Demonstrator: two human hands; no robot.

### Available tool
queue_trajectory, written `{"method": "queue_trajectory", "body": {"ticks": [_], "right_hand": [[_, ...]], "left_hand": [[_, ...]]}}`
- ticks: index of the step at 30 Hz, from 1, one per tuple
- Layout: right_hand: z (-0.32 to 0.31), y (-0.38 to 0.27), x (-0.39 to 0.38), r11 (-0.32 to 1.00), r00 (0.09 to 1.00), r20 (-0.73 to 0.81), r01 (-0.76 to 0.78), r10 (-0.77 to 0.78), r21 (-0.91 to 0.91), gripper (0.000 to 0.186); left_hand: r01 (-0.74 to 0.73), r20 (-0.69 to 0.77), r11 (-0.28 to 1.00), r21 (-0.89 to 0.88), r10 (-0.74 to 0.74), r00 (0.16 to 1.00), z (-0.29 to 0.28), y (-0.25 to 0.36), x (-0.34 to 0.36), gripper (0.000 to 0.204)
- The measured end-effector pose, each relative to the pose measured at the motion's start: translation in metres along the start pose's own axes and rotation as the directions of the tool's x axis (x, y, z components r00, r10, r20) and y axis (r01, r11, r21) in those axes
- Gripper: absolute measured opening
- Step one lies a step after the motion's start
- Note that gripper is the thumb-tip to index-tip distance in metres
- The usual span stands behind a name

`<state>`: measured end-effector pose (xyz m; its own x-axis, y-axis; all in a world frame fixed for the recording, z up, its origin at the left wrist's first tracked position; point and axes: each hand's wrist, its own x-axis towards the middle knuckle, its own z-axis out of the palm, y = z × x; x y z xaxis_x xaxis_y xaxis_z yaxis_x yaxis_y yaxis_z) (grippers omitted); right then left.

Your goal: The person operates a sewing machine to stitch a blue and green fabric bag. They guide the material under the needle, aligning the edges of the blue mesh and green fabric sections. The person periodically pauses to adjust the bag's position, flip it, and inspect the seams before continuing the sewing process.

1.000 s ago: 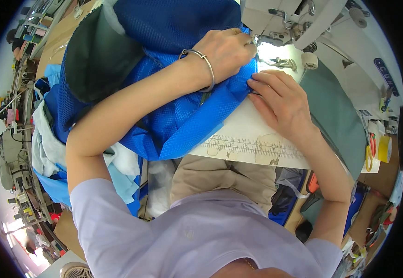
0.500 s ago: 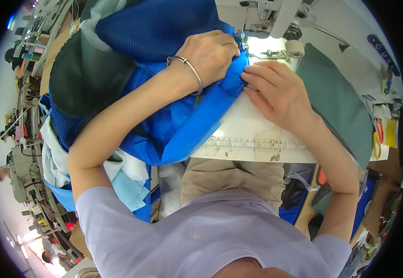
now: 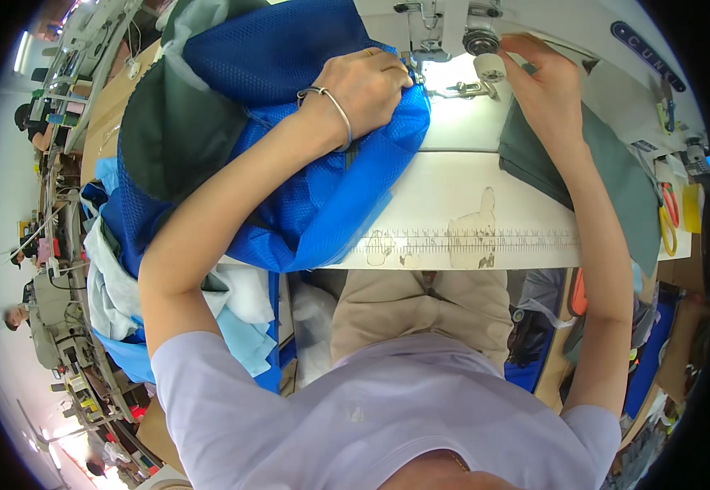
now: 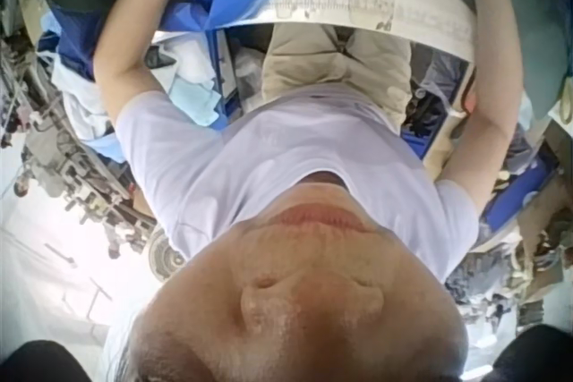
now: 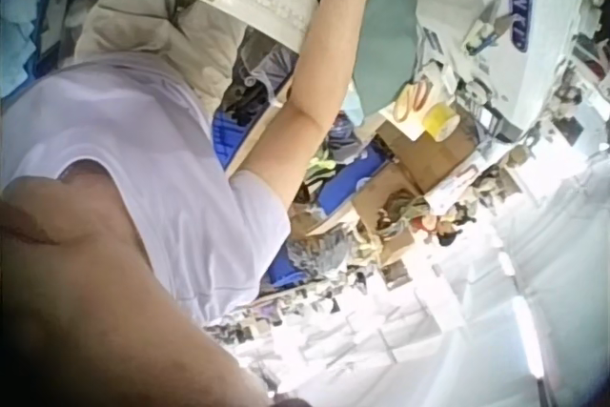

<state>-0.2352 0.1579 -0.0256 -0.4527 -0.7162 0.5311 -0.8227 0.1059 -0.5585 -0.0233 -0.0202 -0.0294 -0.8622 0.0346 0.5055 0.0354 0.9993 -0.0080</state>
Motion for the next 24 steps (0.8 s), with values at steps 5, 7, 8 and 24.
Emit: {"method": "queue_trajectory", "body": {"ticks": [5, 7, 8, 24], "right_hand": [[0.003, -0.002, -0.001, 1.0, 1.0, -0.008, -0.016, 0.016, 0.023, 0.023], [0.003, -0.004, -0.001, 0.999, 1.0, -0.016, -0.003, 0.004, 0.042, 0.024], [0.003, -0.004, -0.001, 0.999, 1.0, -0.02, 0.004, -0.003, 0.051, 0.024], [0.003, -0.003, -0.007, 0.937, 0.944, -0.067, 0.311, -0.324, -0.156, 0.018]], "left_hand": [[-0.034, -0.05, 0.999, 0.015, 0.034, 0.998, 0.0, 0.001, -0.002, 0.01], [-0.049, -0.037, 0.999, 0.011, 0.049, 0.998, -0.003, 0.005, -0.003, 0.01], [-0.056, -0.032, 0.998, 0.009, 0.056, 0.998, -0.005, 0.007, -0.003, 0.01], [-0.038, -0.058, 0.998, 0.055, 0.041, 0.997, 0.0, 0.016, -0.004, 0.008]]}}
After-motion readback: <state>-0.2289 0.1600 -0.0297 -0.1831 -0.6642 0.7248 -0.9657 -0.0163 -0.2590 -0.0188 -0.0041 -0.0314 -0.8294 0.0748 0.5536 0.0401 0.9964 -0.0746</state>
